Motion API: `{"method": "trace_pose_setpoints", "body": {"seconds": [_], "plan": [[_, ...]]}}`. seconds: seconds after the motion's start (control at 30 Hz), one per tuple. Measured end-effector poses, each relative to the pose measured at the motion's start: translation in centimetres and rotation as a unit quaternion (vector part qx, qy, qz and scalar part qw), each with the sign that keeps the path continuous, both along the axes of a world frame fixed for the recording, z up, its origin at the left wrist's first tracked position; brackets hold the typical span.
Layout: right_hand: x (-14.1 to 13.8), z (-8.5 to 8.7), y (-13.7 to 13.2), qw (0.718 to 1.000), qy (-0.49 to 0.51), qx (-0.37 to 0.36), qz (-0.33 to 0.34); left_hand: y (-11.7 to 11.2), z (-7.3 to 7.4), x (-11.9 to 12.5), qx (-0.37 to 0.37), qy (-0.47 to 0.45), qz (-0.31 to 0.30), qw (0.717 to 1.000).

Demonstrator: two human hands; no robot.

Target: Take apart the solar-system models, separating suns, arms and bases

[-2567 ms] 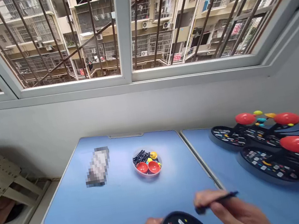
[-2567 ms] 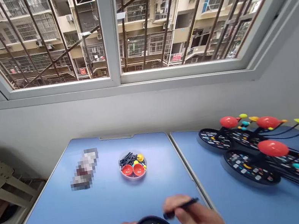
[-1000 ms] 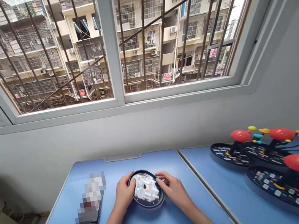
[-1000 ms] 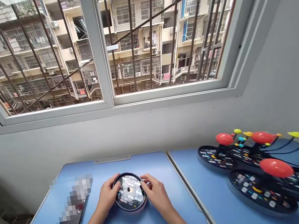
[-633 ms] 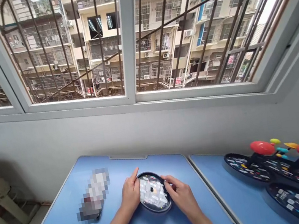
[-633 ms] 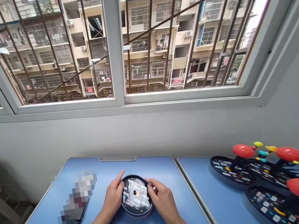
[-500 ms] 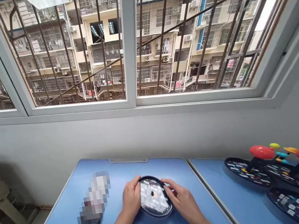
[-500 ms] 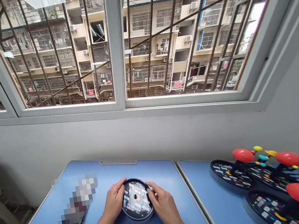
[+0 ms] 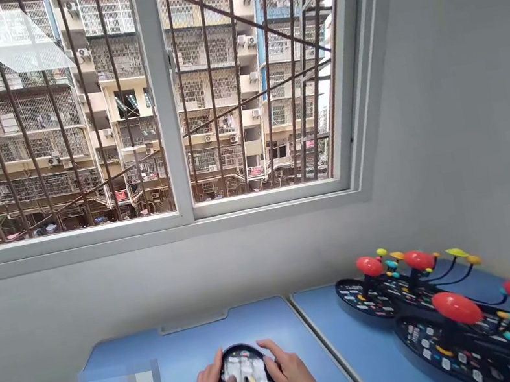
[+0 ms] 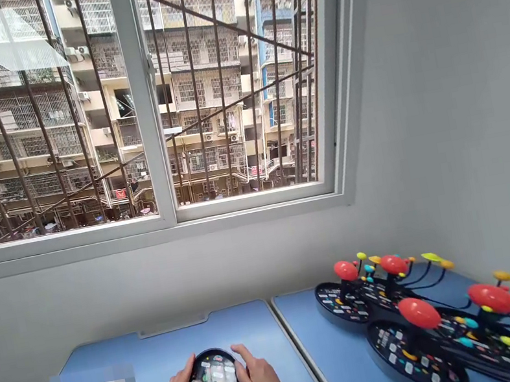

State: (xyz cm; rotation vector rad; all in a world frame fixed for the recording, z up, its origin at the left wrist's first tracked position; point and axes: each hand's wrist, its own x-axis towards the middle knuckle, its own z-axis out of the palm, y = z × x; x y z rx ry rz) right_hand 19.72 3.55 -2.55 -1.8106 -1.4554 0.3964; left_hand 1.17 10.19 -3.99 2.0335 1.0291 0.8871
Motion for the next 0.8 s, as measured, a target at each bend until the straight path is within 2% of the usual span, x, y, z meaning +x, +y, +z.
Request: {"method": "trace_pose_setpoints", "body": {"seconds": [0.17, 0.27, 0.33, 0.43, 0.63, 0.8], "plan": [[1.0, -0.2, 0.0, 0.999, 0.011, -0.023, 0.029, 0.7, -1.9, 0.3, 0.008, -0.057, -0.078, 0.995], [1.3, -0.4, 0.0, 1.0, 0.004, -0.016, 0.012, 1.4, -2.9, 0.3, 0.002, -0.051, -0.097, 0.994], [1.4, -0.5, -0.1, 1.0, 0.001, -0.005, -0.004, 1.7, -3.0, 0.2, -0.001, -0.047, -0.101, 0.994], [1.6, -0.7, -0.1, 0.999, 0.016, -0.001, -0.029, 1.4, -2.3, 0.1, -0.015, -0.054, -0.084, 0.995], [3.2, 0.1, 0.4, 0.995, -0.008, -0.018, -0.101, 0.4, -0.1, 0.0, -0.056, -0.042, 0.011, 0.998], [6.9, 0.9, 1.7, 0.982, -0.019, -0.031, -0.184, 0.4, 0.3, -0.1, -0.019, -0.034, 0.006, 0.999]]}}
